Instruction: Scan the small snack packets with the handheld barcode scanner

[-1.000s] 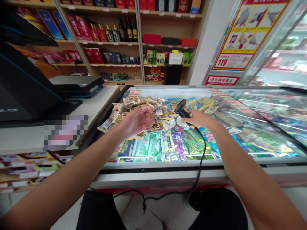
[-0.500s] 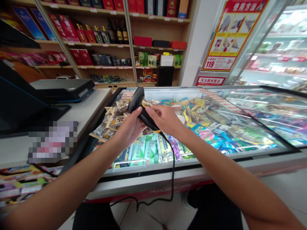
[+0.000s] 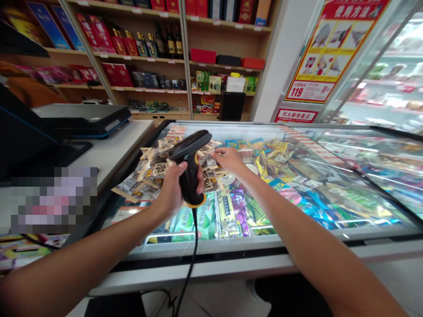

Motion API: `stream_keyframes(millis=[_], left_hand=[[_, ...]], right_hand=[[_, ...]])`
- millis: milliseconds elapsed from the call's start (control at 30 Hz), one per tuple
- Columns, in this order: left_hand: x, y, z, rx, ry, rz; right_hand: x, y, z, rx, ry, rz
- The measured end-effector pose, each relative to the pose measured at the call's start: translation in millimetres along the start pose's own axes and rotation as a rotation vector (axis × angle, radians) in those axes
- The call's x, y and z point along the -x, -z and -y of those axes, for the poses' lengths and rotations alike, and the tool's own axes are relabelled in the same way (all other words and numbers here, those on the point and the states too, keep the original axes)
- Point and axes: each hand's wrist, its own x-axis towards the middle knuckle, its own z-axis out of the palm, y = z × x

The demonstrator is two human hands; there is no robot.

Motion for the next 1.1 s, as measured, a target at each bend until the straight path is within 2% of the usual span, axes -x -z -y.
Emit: stream_keyframes(millis=[167,300,400,633,1100], left_hand=[[9.3,-4.4,6.6,-0.014,0.076,-0.034],[14.6,-6.9,13.2,-0.095,0.203,0.034],[18.9,-8.3,16.2,-0.144,0.236,0.098],[20.3,-7.6,15.5,-0.177,0.234,0.111],[22.5,-10.9,7.9,-0.192,0.231,0.181]], right_hand=[[8.6,9.6,-5.0,-0.589,-0.125,-0.156],[13.7,30.2,-6.6,-0.751,-0.116,-0.294],[12.7,42.1,-6.2,-0.748,-0.080,-0.402],[6.5,46.8,-12.9,-0.617,0.001,-0.478],[4.2,53.2,-15.6,-0.508,0.023,-0.492]])
